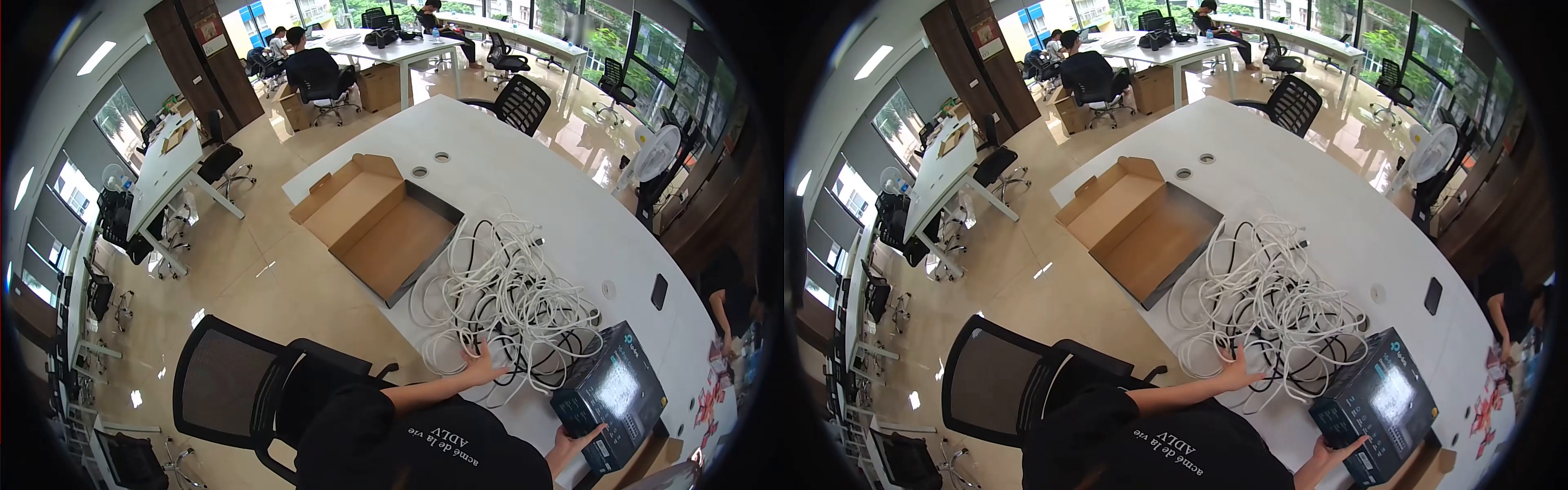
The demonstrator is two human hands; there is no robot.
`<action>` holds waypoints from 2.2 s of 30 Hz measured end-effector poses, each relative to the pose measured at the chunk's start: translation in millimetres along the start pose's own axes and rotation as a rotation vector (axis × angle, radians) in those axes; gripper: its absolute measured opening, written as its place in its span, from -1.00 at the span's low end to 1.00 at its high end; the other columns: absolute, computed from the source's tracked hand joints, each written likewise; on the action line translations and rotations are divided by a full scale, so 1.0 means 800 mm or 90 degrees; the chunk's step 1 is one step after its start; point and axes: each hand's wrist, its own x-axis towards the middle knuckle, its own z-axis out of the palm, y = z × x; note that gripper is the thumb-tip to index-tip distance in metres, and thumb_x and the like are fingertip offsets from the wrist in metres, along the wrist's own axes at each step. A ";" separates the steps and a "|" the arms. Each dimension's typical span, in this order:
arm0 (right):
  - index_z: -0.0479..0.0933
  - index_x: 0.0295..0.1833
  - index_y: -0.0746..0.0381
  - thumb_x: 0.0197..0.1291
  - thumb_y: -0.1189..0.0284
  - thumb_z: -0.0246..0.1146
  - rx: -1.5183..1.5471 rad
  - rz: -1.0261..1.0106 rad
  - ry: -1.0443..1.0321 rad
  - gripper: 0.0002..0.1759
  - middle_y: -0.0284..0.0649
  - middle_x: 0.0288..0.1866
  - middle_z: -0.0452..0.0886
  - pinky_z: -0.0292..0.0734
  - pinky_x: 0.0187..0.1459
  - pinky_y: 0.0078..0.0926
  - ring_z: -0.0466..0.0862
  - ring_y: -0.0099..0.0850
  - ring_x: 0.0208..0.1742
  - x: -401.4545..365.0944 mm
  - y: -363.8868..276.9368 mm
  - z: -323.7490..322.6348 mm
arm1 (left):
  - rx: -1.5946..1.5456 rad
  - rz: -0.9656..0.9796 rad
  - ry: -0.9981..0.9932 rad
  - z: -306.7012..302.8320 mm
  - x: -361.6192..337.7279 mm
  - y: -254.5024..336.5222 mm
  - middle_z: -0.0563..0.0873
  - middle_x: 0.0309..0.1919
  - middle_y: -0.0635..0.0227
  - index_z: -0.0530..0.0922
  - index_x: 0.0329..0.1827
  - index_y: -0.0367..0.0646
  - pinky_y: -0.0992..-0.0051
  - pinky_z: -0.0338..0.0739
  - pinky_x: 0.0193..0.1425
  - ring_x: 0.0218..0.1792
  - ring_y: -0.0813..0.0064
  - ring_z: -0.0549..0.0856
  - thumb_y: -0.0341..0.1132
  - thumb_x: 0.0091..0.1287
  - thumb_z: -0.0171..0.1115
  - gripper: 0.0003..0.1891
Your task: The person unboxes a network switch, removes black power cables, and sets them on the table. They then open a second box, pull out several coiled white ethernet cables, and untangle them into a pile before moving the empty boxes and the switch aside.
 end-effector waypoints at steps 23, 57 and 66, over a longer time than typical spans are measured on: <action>0.06 0.39 0.14 -0.04 -0.18 0.18 -1.153 -0.609 -0.252 -0.02 0.10 0.33 0.19 0.02 0.33 -0.14 0.16 -0.04 0.37 0.213 -0.101 0.133 | 0.036 0.241 -0.480 -0.024 -0.094 0.090 0.49 -0.57 0.33 0.42 -0.23 -0.29 0.51 0.34 -0.37 -0.49 0.54 0.47 0.01 0.29 0.08 -0.56; 0.59 -0.28 0.31 -0.10 0.31 0.40 -0.793 -1.203 -0.232 -0.69 -0.26 -0.40 0.61 0.44 -0.28 -0.58 0.57 -0.50 -0.38 -0.117 -0.241 0.297 | 0.098 0.283 -0.518 -0.051 -0.103 0.091 0.48 0.09 -0.09 0.32 0.19 -0.38 0.37 0.34 0.18 0.13 0.08 0.48 0.06 0.30 0.01 -0.36; 0.62 -0.44 0.37 -0.03 0.34 0.35 -0.711 -1.039 -0.673 -0.73 -0.25 -0.74 0.43 0.21 -0.64 -0.55 0.33 -0.55 -0.72 -0.301 -0.172 0.433 | 0.065 0.294 -0.436 -0.051 -0.112 0.078 0.54 0.02 0.01 0.34 0.16 -0.35 0.41 0.38 0.11 0.05 0.19 0.54 -0.03 0.32 0.02 -0.45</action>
